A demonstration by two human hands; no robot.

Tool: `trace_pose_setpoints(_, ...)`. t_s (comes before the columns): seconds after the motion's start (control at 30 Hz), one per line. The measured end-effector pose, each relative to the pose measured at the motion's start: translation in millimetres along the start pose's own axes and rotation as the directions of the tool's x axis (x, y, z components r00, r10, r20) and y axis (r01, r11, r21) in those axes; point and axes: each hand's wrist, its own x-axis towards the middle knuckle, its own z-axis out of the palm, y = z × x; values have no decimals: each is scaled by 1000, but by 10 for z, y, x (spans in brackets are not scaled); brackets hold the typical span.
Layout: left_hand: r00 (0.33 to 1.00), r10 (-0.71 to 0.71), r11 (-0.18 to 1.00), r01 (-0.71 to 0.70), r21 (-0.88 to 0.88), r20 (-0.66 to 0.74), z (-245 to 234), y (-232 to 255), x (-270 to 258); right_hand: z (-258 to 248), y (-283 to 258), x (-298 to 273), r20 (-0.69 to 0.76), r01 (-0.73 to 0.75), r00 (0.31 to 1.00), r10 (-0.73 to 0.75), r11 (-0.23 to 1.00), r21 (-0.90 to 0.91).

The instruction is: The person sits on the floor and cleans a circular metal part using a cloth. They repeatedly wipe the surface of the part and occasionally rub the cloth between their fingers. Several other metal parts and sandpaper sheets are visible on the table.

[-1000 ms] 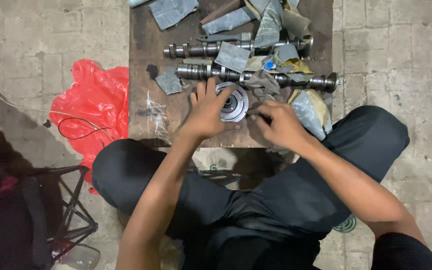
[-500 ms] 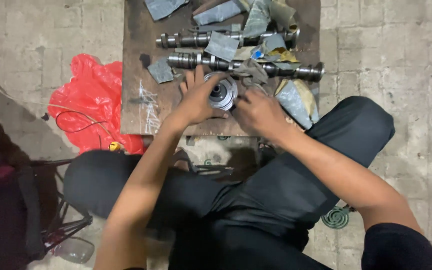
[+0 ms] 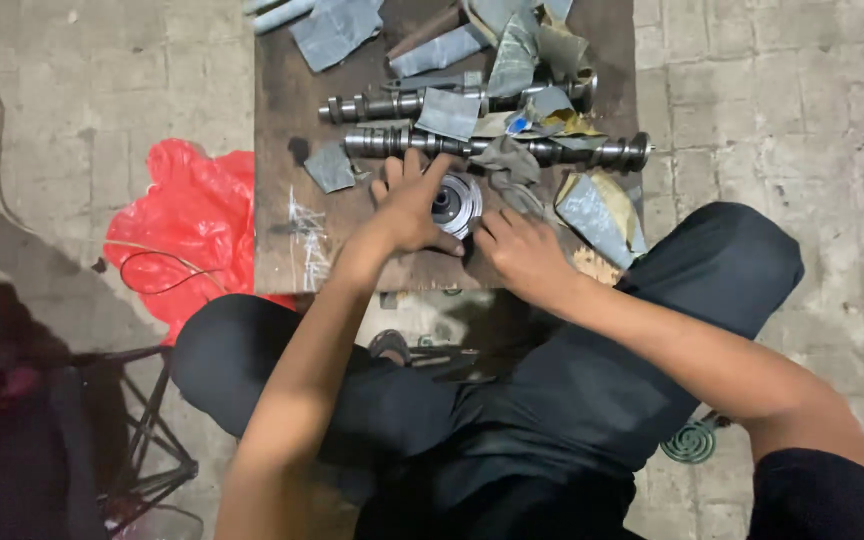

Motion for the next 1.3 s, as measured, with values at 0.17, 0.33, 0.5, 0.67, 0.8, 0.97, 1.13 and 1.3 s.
trace_pose_setpoints(0.17, 1000, 16, 999, -16, -41, -2, -64, 43, -94, 134, 75, 35, 10, -48, 999, 48, 997, 57)
trace_pose_setpoints(0.33, 995, 77, 994, -82, -79, -67, -69, -4, -168, -32, -44, 105, 72, -70, 995, 65, 995, 77)
trace_pose_setpoints(0.5, 989, 126, 986, -133, -99, -77, -96, -39, -194, -27, 210, 202, 60, -75, 997, 53, 884, 462)
trace_pose_setpoints(0.67, 991, 119, 991, -123, -52, -64, -70, -54, -169, 178, 322, 113, 93, -57, 996, 7, 837, 544)
trace_pose_setpoints(0.8, 993, 110, 992, -112, -50, -39, -94, -29, -156, 63, 299, 185, 122, -5, 989, -83, 808, 589)
trace_pose_setpoints(0.97, 994, 105, 994, -106, -33, -19, -123, -9, -139, -184, 467, 337, 222, -294, 956, 193, 592, 750)
trace_pose_setpoints(1.13, 996, 87, 995, -87, -37, -4, -114, 56, -118, -231, 489, 347, 295, -407, 904, 310, 404, 819)
trace_pose_setpoints(1.3, 987, 67, 997, -63, 33, -146, -269, 428, -493, -268, 516, 342, 332, -442, 868, 369, 268, 856)
